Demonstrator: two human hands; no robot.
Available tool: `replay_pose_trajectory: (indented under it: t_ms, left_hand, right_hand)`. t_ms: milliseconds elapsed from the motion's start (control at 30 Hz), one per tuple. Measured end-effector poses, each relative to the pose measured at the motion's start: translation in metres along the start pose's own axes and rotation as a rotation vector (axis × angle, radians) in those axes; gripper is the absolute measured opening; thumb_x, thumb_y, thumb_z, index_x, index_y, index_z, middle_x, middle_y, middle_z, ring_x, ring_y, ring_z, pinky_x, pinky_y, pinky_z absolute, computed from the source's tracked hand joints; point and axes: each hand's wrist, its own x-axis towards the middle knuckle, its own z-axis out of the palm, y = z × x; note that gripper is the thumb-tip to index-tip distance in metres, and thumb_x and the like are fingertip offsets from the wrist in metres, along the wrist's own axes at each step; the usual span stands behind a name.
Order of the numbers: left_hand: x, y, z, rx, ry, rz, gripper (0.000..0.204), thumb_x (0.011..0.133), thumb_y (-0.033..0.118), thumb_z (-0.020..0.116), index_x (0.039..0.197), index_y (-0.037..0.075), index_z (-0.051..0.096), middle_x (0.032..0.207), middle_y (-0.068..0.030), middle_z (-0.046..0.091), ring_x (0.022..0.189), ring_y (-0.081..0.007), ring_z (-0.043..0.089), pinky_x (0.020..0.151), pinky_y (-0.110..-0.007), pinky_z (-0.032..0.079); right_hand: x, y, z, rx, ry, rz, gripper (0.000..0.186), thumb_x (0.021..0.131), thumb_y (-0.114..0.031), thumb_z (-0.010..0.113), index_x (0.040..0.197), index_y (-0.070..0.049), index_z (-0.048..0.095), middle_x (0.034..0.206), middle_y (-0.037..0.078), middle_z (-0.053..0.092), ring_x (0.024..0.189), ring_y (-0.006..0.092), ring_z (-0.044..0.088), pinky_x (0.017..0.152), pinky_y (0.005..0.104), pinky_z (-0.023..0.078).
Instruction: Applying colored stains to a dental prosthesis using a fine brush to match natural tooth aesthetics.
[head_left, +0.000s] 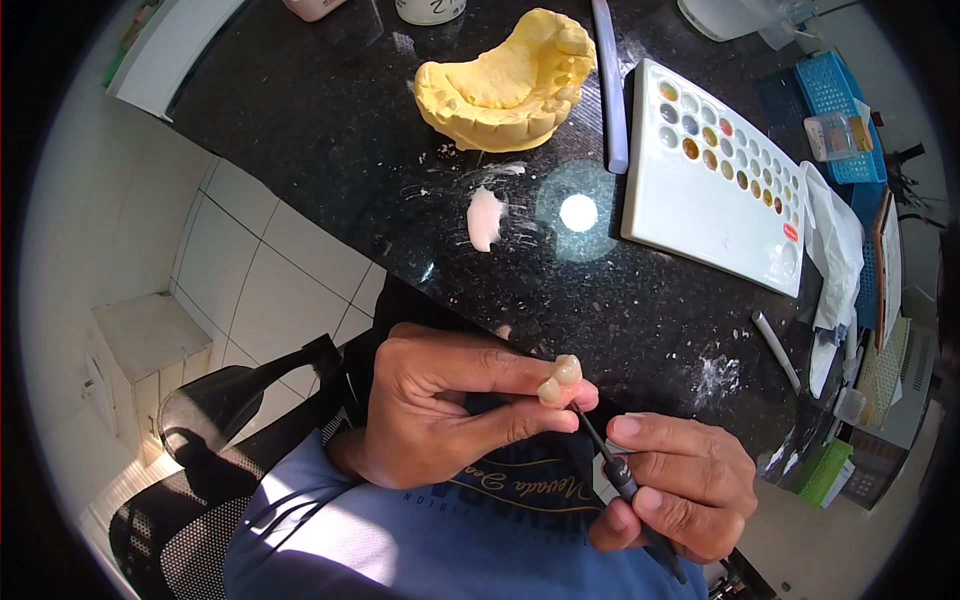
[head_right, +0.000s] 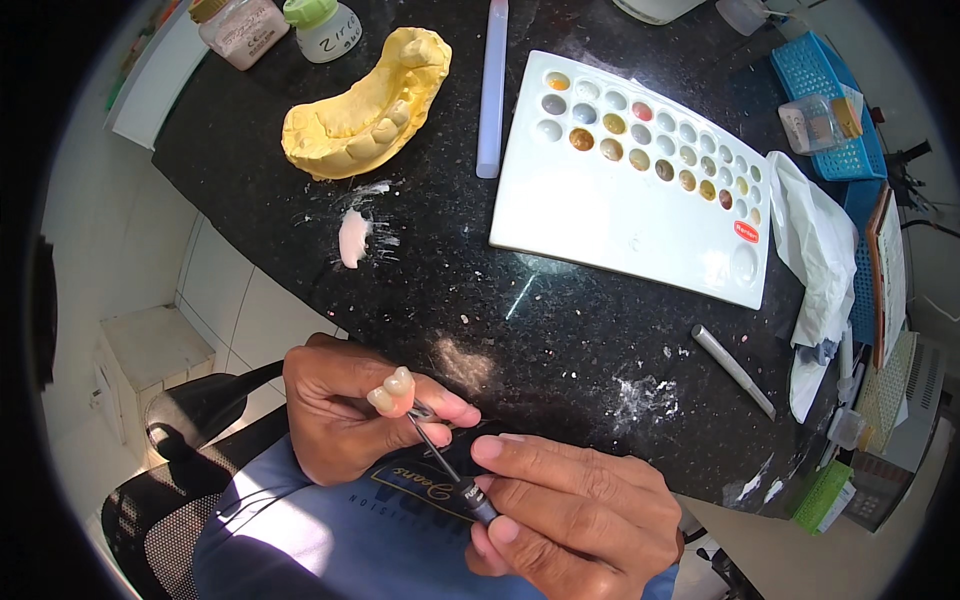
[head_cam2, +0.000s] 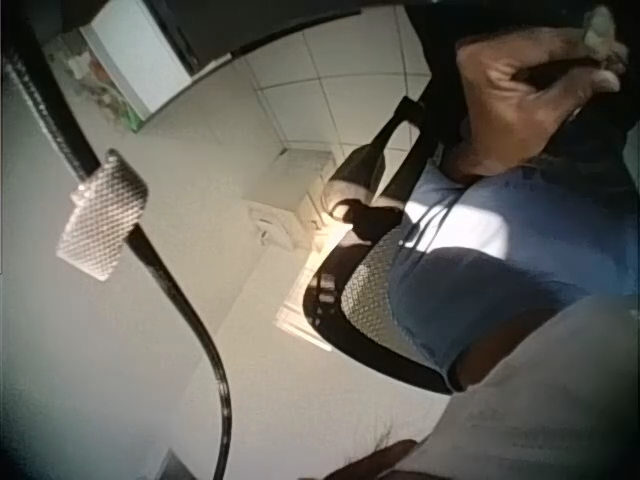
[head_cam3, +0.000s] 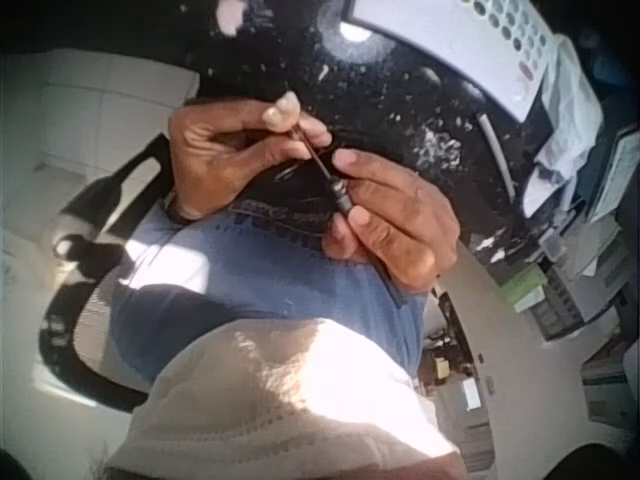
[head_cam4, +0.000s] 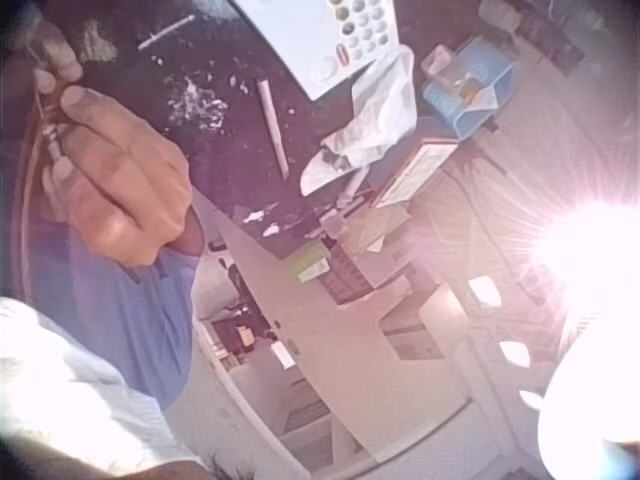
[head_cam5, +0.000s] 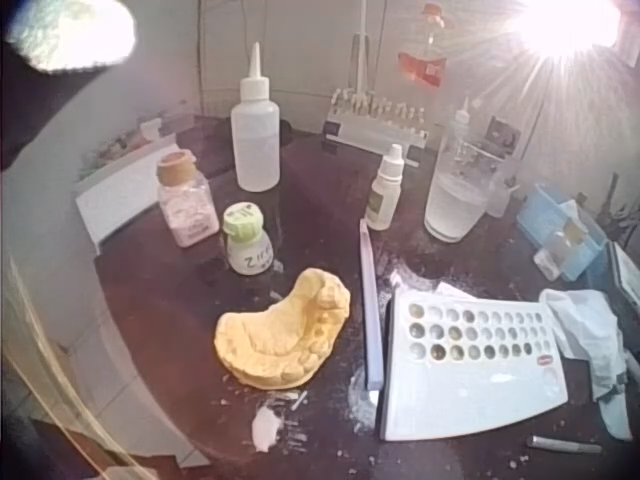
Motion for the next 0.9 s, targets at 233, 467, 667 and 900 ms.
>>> replay_pose_trajectory:
  t_ms: [233,467,667,900]
  left_hand:
    - [-0.0004,-0.0010,-0.0001,-0.008,0.002,0.013,0.014,0.069,-0.013,0.068,0.065,-0.004,0.058,0.078,-0.0241,0.065,0.075,-0.0303,0.067,0.064,-0.032,0.058]
    - [0.0003,-0.0035,-0.0015,0.016,-0.014,0.042,0.014,0.068,-0.011,0.070,0.066,-0.003,0.058,0.077,-0.0236,0.065,0.074,-0.0281,0.068,0.064,-0.032,0.057]
    - [0.0011,-0.0010,0.0014,-0.004,0.015,0.012,0.013,0.067,-0.007,0.072,0.065,-0.004,0.060,0.076,-0.0221,0.066,0.073,-0.0261,0.068,0.063,-0.030,0.057]
    - [-0.0027,-0.0057,-0.0046,-0.044,-0.059,0.002,0.019,0.072,-0.004,0.070,0.089,-0.007,0.064,0.085,-0.0203,0.066,0.082,-0.0219,0.066,0.071,-0.030,0.056]
  right_hand:
    - [0.0004,0.0003,-0.0011,0.012,-0.013,-0.005,0.026,0.072,-0.003,0.064,0.093,0.000,0.048,0.072,0.012,0.056,0.075,0.0310,0.066,0.064,0.0392,0.059]
    - [-0.0001,0.0014,-0.0019,0.008,-0.027,-0.010,0.026,0.072,-0.003,0.064,0.093,0.000,0.048,0.073,0.012,0.056,0.076,0.0313,0.065,0.064,0.0391,0.059]
    - [-0.0007,-0.0016,-0.0043,-0.008,0.004,-0.001,0.028,0.073,-0.003,0.064,0.096,0.001,0.049,0.074,0.011,0.056,0.076,0.0311,0.066,0.064,0.0369,0.059]
    - [0.0017,-0.0015,-0.0020,-0.041,-0.035,0.025,0.031,0.073,-0.004,0.065,0.100,0.000,0.050,0.075,0.011,0.057,0.076,0.0308,0.066,0.063,0.0358,0.058]
